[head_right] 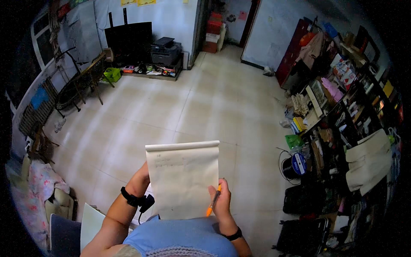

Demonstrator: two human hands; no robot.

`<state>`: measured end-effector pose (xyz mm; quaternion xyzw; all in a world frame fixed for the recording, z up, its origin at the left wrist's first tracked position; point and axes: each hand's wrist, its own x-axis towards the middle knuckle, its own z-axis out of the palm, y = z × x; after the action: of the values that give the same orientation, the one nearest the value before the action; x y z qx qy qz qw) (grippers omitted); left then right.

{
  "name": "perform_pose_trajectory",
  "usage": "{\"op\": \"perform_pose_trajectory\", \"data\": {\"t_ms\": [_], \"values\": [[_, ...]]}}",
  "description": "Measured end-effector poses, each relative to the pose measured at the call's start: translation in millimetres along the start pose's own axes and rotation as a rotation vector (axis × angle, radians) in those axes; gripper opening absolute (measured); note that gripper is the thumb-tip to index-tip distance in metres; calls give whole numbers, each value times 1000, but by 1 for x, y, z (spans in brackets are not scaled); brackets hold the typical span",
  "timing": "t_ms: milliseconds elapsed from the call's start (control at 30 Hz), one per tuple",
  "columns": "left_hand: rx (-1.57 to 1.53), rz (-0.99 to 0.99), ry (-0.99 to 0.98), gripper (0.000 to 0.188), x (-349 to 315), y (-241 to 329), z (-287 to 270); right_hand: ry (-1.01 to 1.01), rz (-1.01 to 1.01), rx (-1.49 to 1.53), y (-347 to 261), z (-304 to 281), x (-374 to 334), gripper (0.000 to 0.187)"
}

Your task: The person writes on a notepad using a pen, then moves to a storage shelf to pick up a white handheld spray gun and a plastic bottle, which they then screw together.

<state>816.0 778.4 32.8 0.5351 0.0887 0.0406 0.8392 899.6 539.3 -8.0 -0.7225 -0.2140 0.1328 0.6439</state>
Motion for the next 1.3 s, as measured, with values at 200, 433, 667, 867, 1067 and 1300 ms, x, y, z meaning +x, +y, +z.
{"op": "perform_pose_trajectory", "data": {"t_ms": [200, 433, 667, 867, 1067, 1300], "values": [[-141, 134, -112, 61, -2, 21, 38, -98, 19, 72, -10, 8, -2, 15], [-404, 91, -417, 68, 6, 20, 46, -156, -6, 26, -12, 14, -7, 14], [-680, -217, -498, 68, 3, 24, 60, -174, 66, -10, -19, 10, -7, 16], [-818, -68, -457, 69, 8, 1, 58, -14, -143, -309, -33, 12, -3, 24], [-717, -53, -435, 67, 6, 5, 57, 151, -528, -517, -53, 15, 0, 38], [-694, -62, -306, 63, -2, -14, 48, 47, 31, -97, -40, 25, -1, 30]]}}
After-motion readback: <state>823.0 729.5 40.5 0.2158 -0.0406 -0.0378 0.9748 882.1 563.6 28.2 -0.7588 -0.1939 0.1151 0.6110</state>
